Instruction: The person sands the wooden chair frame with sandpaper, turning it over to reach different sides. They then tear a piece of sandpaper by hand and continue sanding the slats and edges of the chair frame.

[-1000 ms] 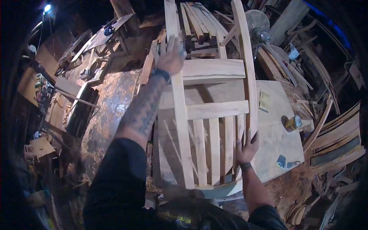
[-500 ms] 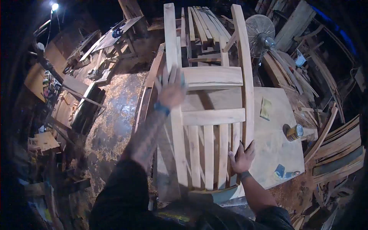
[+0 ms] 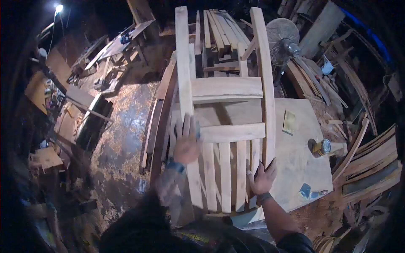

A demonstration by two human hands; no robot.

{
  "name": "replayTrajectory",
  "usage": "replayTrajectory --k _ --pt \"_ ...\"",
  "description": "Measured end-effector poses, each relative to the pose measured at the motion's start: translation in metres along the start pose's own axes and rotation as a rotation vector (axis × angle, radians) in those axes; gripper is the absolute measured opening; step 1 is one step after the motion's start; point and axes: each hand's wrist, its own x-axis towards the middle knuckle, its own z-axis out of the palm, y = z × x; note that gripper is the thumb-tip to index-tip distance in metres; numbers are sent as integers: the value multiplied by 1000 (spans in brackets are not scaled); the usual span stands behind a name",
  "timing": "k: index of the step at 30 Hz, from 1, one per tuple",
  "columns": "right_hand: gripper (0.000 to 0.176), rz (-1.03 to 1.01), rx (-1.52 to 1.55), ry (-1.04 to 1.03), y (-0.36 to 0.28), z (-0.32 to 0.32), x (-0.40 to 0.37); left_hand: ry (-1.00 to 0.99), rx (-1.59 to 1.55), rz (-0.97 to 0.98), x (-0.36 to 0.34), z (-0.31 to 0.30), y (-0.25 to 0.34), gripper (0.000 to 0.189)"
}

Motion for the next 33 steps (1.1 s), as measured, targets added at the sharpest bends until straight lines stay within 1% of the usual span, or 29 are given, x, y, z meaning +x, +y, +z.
replayTrajectory --k 3,4,6,7,8,9,10,12,13,14,16,17,18,19,20,21,22,25,26,28,29,30,31,32,33 --pt "74 5 -2 -9 4 4 -3 10 46 -17 21 -4 -3 85" --pt "73 0 -6 -9 5 5 -2 75 93 6 53 3 -19 85" --pt "72 -23 10 37 5 7 -1 161 47 -68 138 -2 -38 84" --pt "72 -35 14 53 6 7 -3 239 236 -45 189 -2 -54 82" --pt "71 -21 6 43 6 6 -5 281 174 -63 232 -16 -58 81" --pt "71 -6 1 34 5 7 -4 278 145 -42 268 -39 -61 82" --pt "70 5 -2 23 3 8 -3 274 119 -26 295 -52 -65 83" --pt "69 22 12 12 -5 4 -4 385 115 14 330 -45 -78 83" --pt "69 31 19 18 -6 2 -2 451 112 37 337 -45 -79 83" --pt "68 12 11 26 -2 4 -3 463 117 37 328 -38 -80 82" --pt "68 -23 1 51 7 12 -3 494 130 43 280 -16 -72 81" --pt "67 -18 5 45 8 11 -4 355 177 68 237 -8 -68 83" --pt "67 -13 13 40 7 11 -4 311 131 59 185 1 -56 81" --pt "67 -4 23 34 6 10 -3 276 82 125 132 16 -53 81" --pt "67 1 16 17 5 8 -2 217 140 103 74 14 -38 82" --pt "68 10 11 3 5 6 -1 79 76 23 22 1 -20 83" --pt "68 27 5 -9 3 6 -1 -61 12 -50 -3 -9 -9 84" --pt "70 6 0 10 4 6 -2 -13 12 -35 15 -6 -18 90" --pt "71 2 4 9 4 7 -1 36 73 12 47 -7 -29 88" --pt "71 15 8 16 5 9 -2 218 54 12 137 4 -52 87" --pt "71 10 10 13 7 11 -5 378 154 45 186 1 -62 83" --pt "71 3 7 18 10 14 -5 350 138 17 236 -15 -67 82" --pt "71 -8 5 26 11 14 -3 264 108 -15 271 -46 -63 82" --pt "72 -11 24 14 12 12 -2 245 70 -18 308 -60 -66 83" --pt "72 -20 16 30 10 14 -3 280 30 -8 351 -69 -72 82"
